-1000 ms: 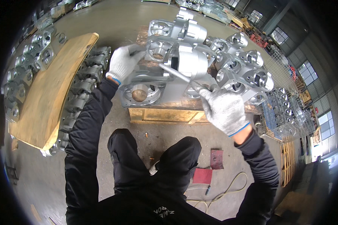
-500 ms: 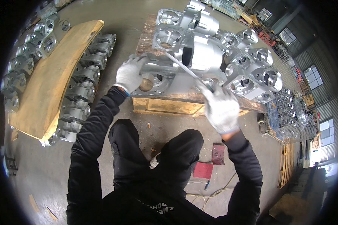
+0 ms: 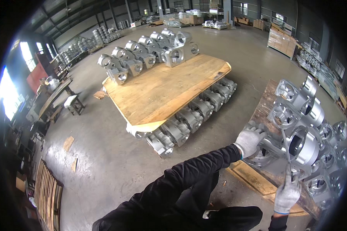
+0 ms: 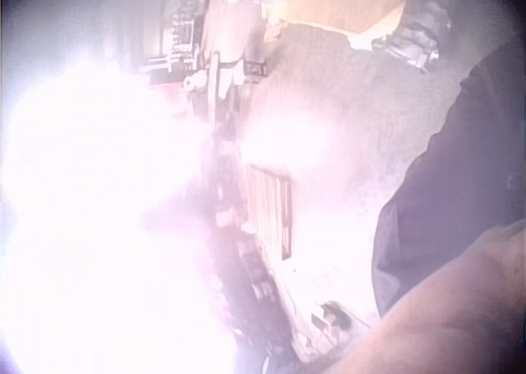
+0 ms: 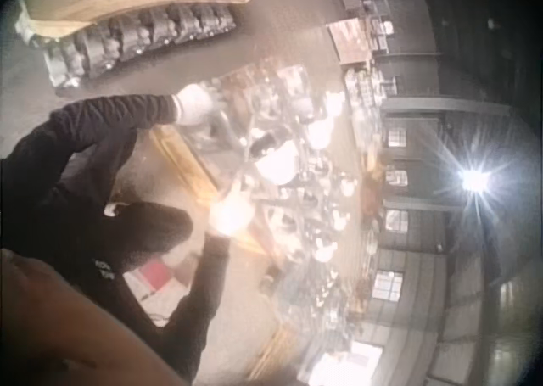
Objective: The person uses a metal file to deburr and smooth the edges of several silver metal castings on a wooden pallet. They repeatedly pick up each casting, file its edges, rotate it to access different sides, and place it back on the pallet. Another worker walks by in the background.
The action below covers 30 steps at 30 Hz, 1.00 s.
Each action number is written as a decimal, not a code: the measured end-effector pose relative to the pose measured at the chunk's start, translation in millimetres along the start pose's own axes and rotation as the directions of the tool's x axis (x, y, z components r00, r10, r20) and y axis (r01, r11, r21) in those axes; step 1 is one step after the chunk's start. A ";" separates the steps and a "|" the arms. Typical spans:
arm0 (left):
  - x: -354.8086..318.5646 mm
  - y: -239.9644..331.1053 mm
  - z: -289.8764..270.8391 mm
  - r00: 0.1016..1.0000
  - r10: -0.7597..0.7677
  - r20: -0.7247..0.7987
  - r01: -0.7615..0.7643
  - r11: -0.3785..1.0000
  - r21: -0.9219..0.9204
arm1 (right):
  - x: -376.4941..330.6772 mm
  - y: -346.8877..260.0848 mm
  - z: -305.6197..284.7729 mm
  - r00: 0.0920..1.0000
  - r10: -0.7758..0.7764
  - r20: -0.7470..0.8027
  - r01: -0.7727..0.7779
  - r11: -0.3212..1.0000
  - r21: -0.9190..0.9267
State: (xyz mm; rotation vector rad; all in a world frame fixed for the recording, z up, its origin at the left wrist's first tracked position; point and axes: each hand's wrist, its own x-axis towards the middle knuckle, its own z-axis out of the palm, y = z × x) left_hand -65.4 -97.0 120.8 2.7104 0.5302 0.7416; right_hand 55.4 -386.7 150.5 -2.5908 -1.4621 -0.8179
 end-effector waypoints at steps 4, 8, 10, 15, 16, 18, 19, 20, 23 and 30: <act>1.7 2.4 1.9 0.998 -0.027 0.050 0.025 0.999 0.038 | -20.3 16.0 29.1 0.998 -0.016 -0.055 0.014 0.999 -0.037; 2.8 7.9 5.0 0.997 -0.074 -0.008 0.075 0.993 0.091 | -36.2 32.4 61.1 0.996 -0.015 -0.092 0.011 0.999 -0.044; 0.5 9.9 6.6 0.994 -0.071 -0.086 0.082 0.987 0.140 | -43.4 33.7 61.6 0.982 -0.016 -0.187 0.007 0.999 -0.050; -9.0 2.0 9.3 0.989 0.019 -0.149 -0.002 0.994 0.113 | -58.3 19.3 13.6 0.922 -0.117 -0.369 0.103 0.993 -0.056; -6.6 -0.4 8.2 0.977 0.065 -0.201 -0.052 0.996 0.070 | -50.2 16.1 5.3 0.847 -0.178 -0.501 0.165 0.984 -0.071; -5.5 -1.0 6.8 0.987 0.032 -0.157 -0.007 0.987 0.158 | -29.9 6.0 -2.3 0.933 -0.126 -0.337 0.136 0.991 0.006; -5.8 0.1 6.4 0.987 0.032 -0.157 -0.002 0.982 0.188 | -22.5 3.0 -3.7 0.944 -0.103 -0.314 0.135 0.988 0.082; -3.7 -1.1 4.4 0.992 0.021 -0.122 -0.002 0.988 0.155 | -16.9 0.6 -5.2 0.963 -0.098 -0.251 0.107 0.994 0.022; -1.4 -2.6 4.1 0.994 0.028 -0.102 -0.019 0.995 0.095 | -17.3 2.7 -7.7 0.973 -0.080 -0.218 0.082 0.997 0.001; -1.2 -0.7 5.5 0.996 0.006 -0.094 0.001 0.997 0.082 | -24.7 11.1 9.1 0.983 -0.058 -0.175 0.039 0.993 -0.108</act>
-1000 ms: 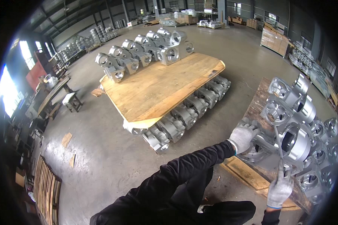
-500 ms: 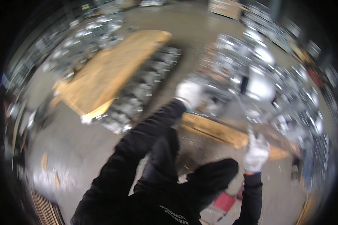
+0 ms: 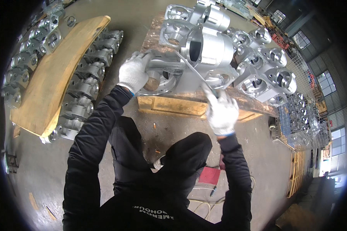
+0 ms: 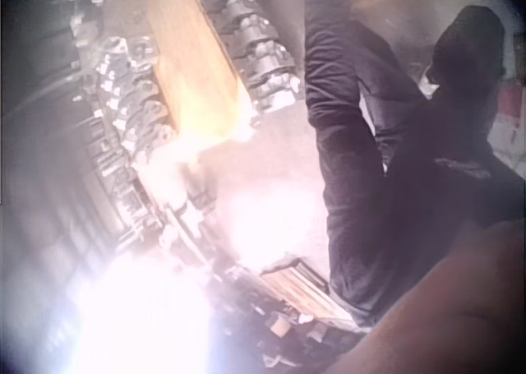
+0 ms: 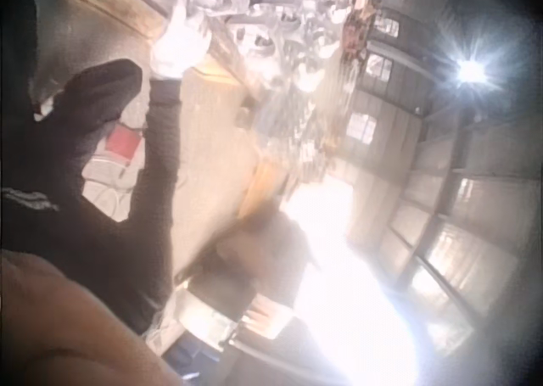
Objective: The person uses a metal file to deburr and smooth the edges of several silver metal castings on a wooden pallet. They repeatedly pick up each casting, file its edges, rotate it to access different sides, and place it back on the pallet. Another worker walks by in the background.
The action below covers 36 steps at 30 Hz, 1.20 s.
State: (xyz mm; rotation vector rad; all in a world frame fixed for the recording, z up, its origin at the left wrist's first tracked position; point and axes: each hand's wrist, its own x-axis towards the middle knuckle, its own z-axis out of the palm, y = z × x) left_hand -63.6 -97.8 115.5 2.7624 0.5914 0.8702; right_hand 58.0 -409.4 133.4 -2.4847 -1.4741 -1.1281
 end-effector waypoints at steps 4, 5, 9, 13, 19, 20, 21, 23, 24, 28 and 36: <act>-0.3 2.3 -5.0 0.999 -0.022 0.027 0.022 1.000 -0.017 | 10.4 -8.3 4.3 0.997 -0.021 -0.072 0.025 0.998 0.062; -1.3 2.8 -4.9 0.999 -0.015 0.030 0.016 1.000 -0.017 | 11.3 -10.0 5.4 0.999 0.005 -0.051 -0.003 0.999 0.035; -3.3 2.1 -2.2 0.999 -0.020 0.025 0.021 1.000 -0.017 | 9.3 -13.3 14.6 0.998 0.001 -0.067 0.000 1.000 0.011; -0.6 -2.7 -1.0 0.998 -0.011 0.056 0.013 0.999 -0.045 | 12.6 -17.6 49.2 0.994 -0.017 -0.112 0.023 0.999 0.048; -0.7 2.1 -4.5 1.000 0.000 0.030 0.000 1.000 0.003 | -2.4 -20.3 78.6 0.982 0.050 -0.181 -0.037 0.996 0.075; -0.6 2.0 -6.3 1.000 0.018 0.014 -0.018 1.000 -0.013 | -0.6 -22.1 86.2 0.993 0.052 -0.107 -0.044 0.996 0.078; 0.1 2.7 -7.0 1.000 0.000 0.024 0.001 1.000 -0.028 | -1.4 -24.1 91.7 0.995 0.062 -0.077 -0.053 0.993 0.109; -0.4 2.7 -7.7 0.999 -0.003 0.051 0.006 0.998 -0.058 | -2.3 -26.2 103.3 0.990 0.085 -0.109 -0.077 0.994 0.084; -0.8 2.3 -7.7 0.998 -0.013 0.056 0.016 0.999 -0.046 | -2.7 -26.2 107.4 0.970 0.085 -0.227 -0.066 0.994 0.088; -0.7 2.7 -4.7 0.999 0.036 -0.013 -0.036 0.998 0.048 | 3.8 -25.5 113.4 0.970 0.096 -0.225 -0.052 0.980 0.192; -4.2 -2.5 2.0 0.988 0.086 -0.125 -0.082 0.996 0.040 | -0.5 -67.2 96.1 0.959 0.244 -0.147 -0.170 0.905 0.390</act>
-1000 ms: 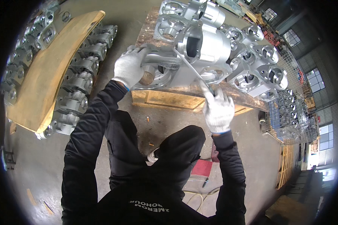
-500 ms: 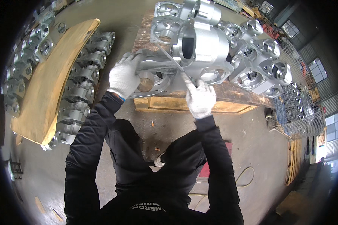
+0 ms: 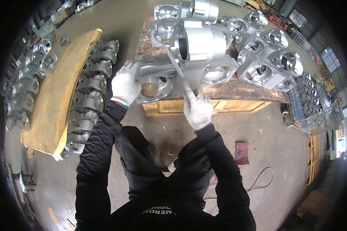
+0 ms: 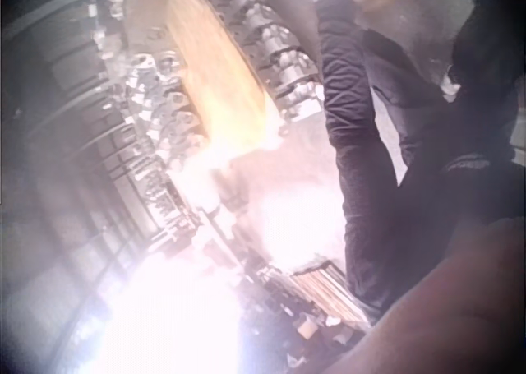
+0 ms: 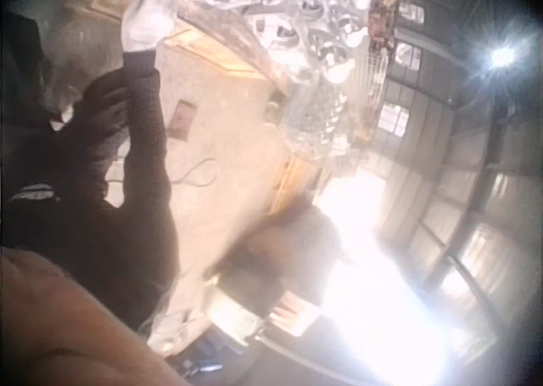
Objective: The person uses a metal file to deburr and smooth the edges of several silver metal castings on a wooden pallet. They repeatedly pick up each casting, file its edges, rotate it to access different sides, and place it back on the pallet. Another worker walks by in the background.
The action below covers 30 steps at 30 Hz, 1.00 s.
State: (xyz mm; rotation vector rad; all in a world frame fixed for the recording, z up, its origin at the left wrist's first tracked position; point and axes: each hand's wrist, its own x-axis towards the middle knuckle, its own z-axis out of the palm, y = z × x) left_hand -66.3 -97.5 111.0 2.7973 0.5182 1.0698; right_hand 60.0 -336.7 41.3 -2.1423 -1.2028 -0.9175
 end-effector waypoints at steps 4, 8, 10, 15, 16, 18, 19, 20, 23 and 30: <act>2.6 1.4 1.1 0.999 -0.030 0.038 0.030 1.000 -0.002 | -22.9 -16.7 -1.4 0.920 0.336 0.203 -0.393 0.787 0.476; 4.0 -0.6 -11.1 0.998 0.029 0.064 -0.028 0.999 -0.023 | -27.5 -22.3 -4.9 0.845 0.411 0.342 -0.533 0.601 0.596; -7.0 -5.4 -18.2 0.988 0.128 -0.092 -0.129 0.992 -0.005 | -25.0 -22.9 -7.9 0.879 0.393 0.269 -0.475 0.678 0.561; -47.8 -24.8 7.8 0.932 -0.327 -0.155 0.190 0.806 -0.560 | -15.0 -19.9 -7.4 0.949 0.288 0.125 -0.312 0.814 0.491; -53.2 -29.0 20.8 0.932 -0.346 -0.108 0.192 0.723 -0.664 | -14.9 -19.6 -6.0 0.929 0.328 0.168 -0.366 0.763 0.532; -55.5 -34.3 51.8 0.887 -0.462 0.027 0.348 0.628 -0.696 | -14.7 -20.3 -0.7 0.939 0.303 0.160 -0.341 0.774 0.534; -61.5 -38.2 61.7 0.873 -0.485 0.054 0.356 0.558 -0.750 | -14.1 -21.4 3.3 0.935 0.325 0.142 -0.346 0.753 0.560; -67.1 -42.0 70.0 0.835 -0.533 0.137 0.417 0.452 -0.789 | -15.3 -23.8 6.3 0.952 0.297 0.074 -0.284 0.765 0.578; -79.5 -57.3 87.4 0.838 -0.519 0.169 0.412 0.398 -0.820 | -13.4 -33.1 18.0 0.952 0.305 0.021 -0.262 0.776 0.573; -91.3 -86.0 117.4 0.854 -0.519 0.040 0.380 0.570 -0.728 | -7.5 -26.0 49.3 0.946 0.305 -0.110 -0.185 0.786 0.589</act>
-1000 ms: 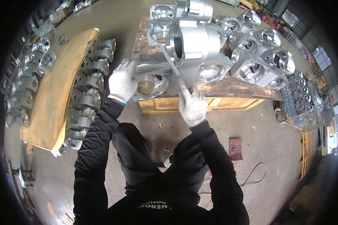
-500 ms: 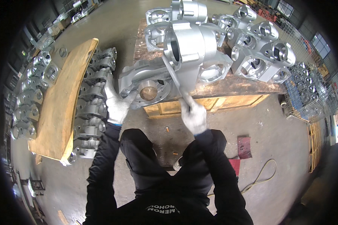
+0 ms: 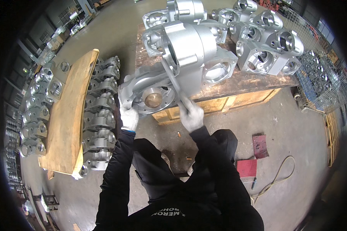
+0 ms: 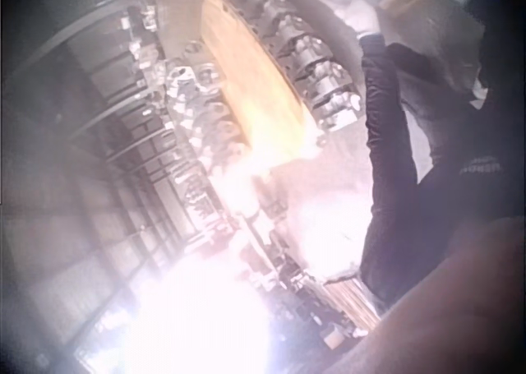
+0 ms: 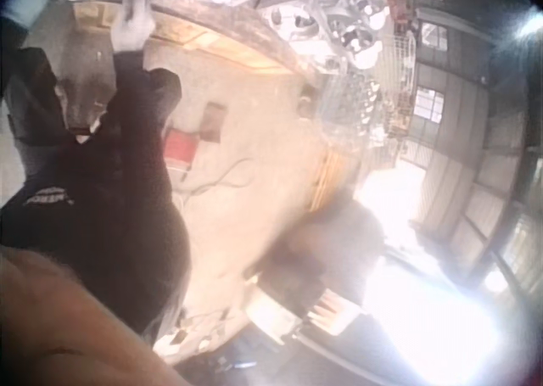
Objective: The person uses a metal file to deburr and smooth the edges of several silver metal castings on a wooden pallet. They repeatedly pick up each casting, file its edges, rotate it to access different sides, and place it back on the pallet. Another worker walks by in the background.
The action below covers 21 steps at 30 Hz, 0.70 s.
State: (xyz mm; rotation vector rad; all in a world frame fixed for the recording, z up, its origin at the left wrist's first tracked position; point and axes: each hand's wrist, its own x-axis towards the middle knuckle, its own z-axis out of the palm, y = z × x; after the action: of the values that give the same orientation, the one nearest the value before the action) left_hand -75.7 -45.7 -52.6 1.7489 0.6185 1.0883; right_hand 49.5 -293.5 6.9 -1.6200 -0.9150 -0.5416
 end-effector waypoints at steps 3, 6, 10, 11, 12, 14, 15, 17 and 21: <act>-4.5 7.3 1.4 0.999 0.034 0.000 -0.034 0.997 -0.074 | -5.7 7.9 -16.1 0.999 -0.047 0.021 0.051 0.966 -0.253; -8.1 28.5 -0.7 0.994 -0.102 0.039 0.102 0.995 0.003 | -7.3 2.4 -25.0 0.989 0.026 0.145 0.011 0.969 -0.246; -8.9 52.3 -1.7 0.990 -0.033 0.135 0.057 0.982 -0.179 | -5.6 -22.4 -21.4 0.996 -0.066 0.052 0.067 0.997 -0.024; -7.2 55.8 -1.1 0.988 -0.004 0.157 0.038 0.976 -0.215 | -2.5 -27.7 -19.8 0.992 0.056 0.109 -0.054 0.998 -0.028; -8.8 58.7 -1.6 0.987 -0.025 0.156 0.058 0.977 -0.206 | 0.6 -33.3 -17.8 0.976 0.155 0.152 -0.152 0.988 -0.028; -10.1 62.0 -0.4 0.979 -0.160 0.128 0.183 0.964 -0.191 | 6.7 -42.9 -16.5 0.974 0.176 0.142 -0.163 0.982 -0.099; -11.1 62.8 0.7 0.984 -0.106 0.145 0.126 0.982 -0.142 | 6.5 -48.6 -18.6 0.974 0.173 0.146 -0.169 0.985 -0.038; -12.1 64.1 3.4 0.982 -0.137 0.128 0.151 0.983 -0.104 | 6.4 -58.1 -23.1 0.969 0.197 0.147 -0.183 0.978 -0.101; -11.2 69.6 7.1 0.993 -0.085 0.082 0.096 0.986 -0.136 | 12.2 -69.4 -25.0 0.967 0.201 0.153 -0.168 0.964 -0.208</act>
State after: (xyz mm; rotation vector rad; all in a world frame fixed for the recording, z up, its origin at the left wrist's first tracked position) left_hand -79.1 -86.9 4.8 1.6177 0.5557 0.9741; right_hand 4.4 -310.3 64.2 -1.9316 -0.8458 -0.3719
